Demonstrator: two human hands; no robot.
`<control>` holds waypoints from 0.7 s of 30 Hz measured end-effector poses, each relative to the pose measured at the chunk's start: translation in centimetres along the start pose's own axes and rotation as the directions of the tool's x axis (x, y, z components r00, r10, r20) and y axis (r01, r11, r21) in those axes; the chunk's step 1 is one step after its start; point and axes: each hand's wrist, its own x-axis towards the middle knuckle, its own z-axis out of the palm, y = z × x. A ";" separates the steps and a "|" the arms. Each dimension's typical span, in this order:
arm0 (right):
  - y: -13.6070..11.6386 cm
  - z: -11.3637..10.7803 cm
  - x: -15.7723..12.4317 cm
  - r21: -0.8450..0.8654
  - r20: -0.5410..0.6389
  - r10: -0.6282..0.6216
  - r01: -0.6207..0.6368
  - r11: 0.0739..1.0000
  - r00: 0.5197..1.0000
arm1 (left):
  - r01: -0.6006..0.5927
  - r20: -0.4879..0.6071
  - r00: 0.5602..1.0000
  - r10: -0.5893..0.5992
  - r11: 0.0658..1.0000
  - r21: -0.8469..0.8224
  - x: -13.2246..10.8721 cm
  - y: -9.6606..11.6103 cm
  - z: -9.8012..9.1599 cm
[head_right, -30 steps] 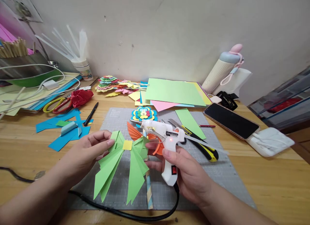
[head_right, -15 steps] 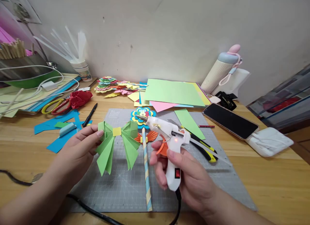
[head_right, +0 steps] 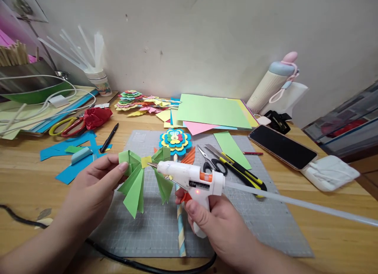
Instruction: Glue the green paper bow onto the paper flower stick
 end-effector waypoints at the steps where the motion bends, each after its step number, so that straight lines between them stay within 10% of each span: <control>1: 0.1 0.0 0.0 -0.020 -0.009 -0.023 0.022 1.000 1.000 | -0.005 0.005 1.000 0.005 1.000 -0.002 0.0 -0.1 0.0; 21: 1.4 -0.1 -0.2 -0.075 -0.012 -0.079 0.078 0.994 0.997 | -0.049 0.015 0.999 0.049 0.999 0.003 -0.2 -0.2 0.1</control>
